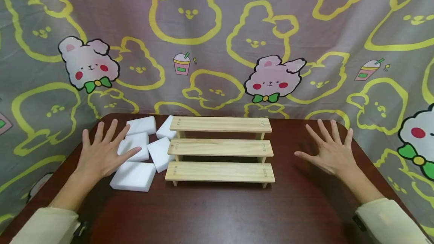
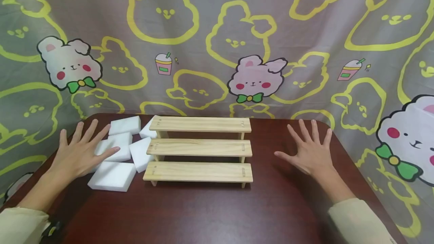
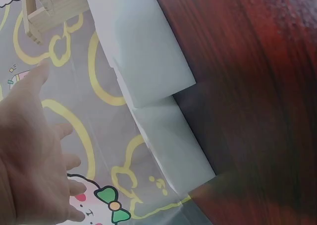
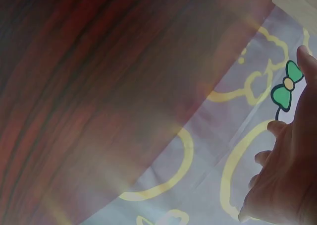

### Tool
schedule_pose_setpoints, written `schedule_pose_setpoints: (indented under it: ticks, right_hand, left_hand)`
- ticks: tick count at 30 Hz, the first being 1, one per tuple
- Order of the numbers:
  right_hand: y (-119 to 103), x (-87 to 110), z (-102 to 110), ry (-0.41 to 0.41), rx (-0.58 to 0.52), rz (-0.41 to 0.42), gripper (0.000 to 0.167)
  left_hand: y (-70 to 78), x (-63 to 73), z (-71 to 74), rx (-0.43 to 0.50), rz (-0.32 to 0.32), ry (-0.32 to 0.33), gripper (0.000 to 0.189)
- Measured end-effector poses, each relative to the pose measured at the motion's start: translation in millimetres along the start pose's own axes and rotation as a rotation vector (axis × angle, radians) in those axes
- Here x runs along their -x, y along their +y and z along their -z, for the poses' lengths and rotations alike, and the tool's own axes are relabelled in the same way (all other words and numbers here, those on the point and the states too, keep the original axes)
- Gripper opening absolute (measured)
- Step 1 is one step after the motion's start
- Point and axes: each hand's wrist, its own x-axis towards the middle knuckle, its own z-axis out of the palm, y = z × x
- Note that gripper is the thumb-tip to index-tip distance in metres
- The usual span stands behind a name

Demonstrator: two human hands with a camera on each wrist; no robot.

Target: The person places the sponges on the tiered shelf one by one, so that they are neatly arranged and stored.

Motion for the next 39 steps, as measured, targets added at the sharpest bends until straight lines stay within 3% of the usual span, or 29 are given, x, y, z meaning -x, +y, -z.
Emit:
schedule_pose_setpoints:
  ticks: [8, 22, 33, 39]
  right_hand:
    - [-9, -1.1, 1, -0.006, -0.011, 0.019, 0.104]
    - [-29, -3.9, 2, 0.023, -0.032, 0.123, 0.1]
    - [-52, -6.6, 9, 0.013, -0.115, 0.225, 0.094]
    - [-65, -9.1, 13, -0.03, -0.234, 0.245, 0.089]
  left_hand:
    - [8.4, 0.8, 2.7, -0.017, -0.019, -0.005, 0.097]
    - [16.4, 1.1, -2.3, -0.036, -0.058, -0.023, 0.096]
    - [13.8, 2.2, -3.2, -0.028, -0.109, -0.107, 0.095]
    - [10.9, 4.9, -1.6, 0.039, -0.157, -0.128, 0.089]
